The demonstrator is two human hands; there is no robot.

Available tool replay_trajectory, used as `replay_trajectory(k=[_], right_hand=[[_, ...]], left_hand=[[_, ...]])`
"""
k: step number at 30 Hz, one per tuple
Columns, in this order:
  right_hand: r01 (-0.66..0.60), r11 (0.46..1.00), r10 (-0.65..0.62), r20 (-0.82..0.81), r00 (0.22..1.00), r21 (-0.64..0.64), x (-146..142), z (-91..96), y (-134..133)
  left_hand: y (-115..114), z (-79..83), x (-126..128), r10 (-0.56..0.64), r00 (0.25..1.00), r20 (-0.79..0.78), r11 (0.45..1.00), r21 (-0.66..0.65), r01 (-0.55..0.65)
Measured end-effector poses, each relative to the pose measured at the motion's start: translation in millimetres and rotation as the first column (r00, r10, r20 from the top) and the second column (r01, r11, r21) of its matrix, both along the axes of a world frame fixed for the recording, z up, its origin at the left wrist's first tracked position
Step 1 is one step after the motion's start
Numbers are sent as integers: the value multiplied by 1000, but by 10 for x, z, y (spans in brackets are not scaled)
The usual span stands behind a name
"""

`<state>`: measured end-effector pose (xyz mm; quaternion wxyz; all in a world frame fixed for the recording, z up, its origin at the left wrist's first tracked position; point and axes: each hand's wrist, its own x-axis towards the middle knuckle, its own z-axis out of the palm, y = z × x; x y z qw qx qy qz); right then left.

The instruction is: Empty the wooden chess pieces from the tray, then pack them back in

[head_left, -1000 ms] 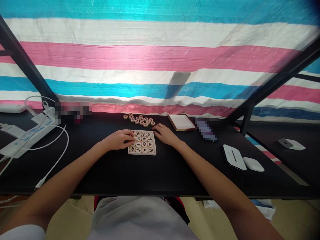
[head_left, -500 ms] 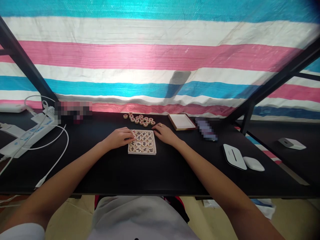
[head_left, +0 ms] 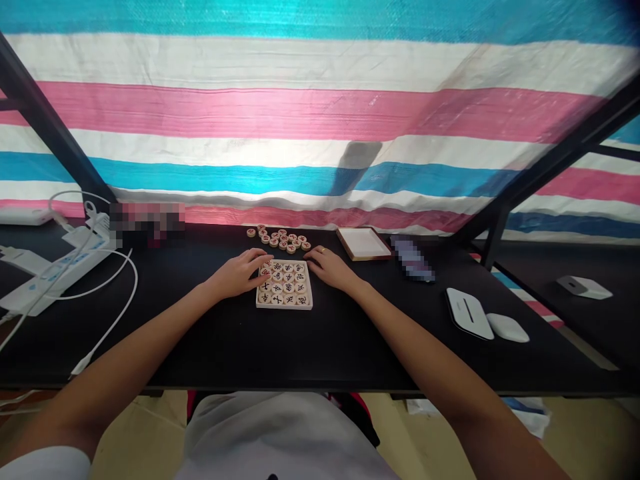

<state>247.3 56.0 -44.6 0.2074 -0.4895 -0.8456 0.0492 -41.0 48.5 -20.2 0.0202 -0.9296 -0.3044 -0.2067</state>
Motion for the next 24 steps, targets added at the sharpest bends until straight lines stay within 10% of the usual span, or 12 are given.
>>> replay_trajectory(k=[6, 24], right_hand=[[0, 999, 0, -1, 1000, 32, 13, -55, 24], [90, 992, -93, 30, 995, 89, 9, -103, 34]], left_hand=[[9, 20, 18, 56, 992, -115, 987, -145, -73], [7, -35, 54, 82, 983, -165, 996, -27, -88]])
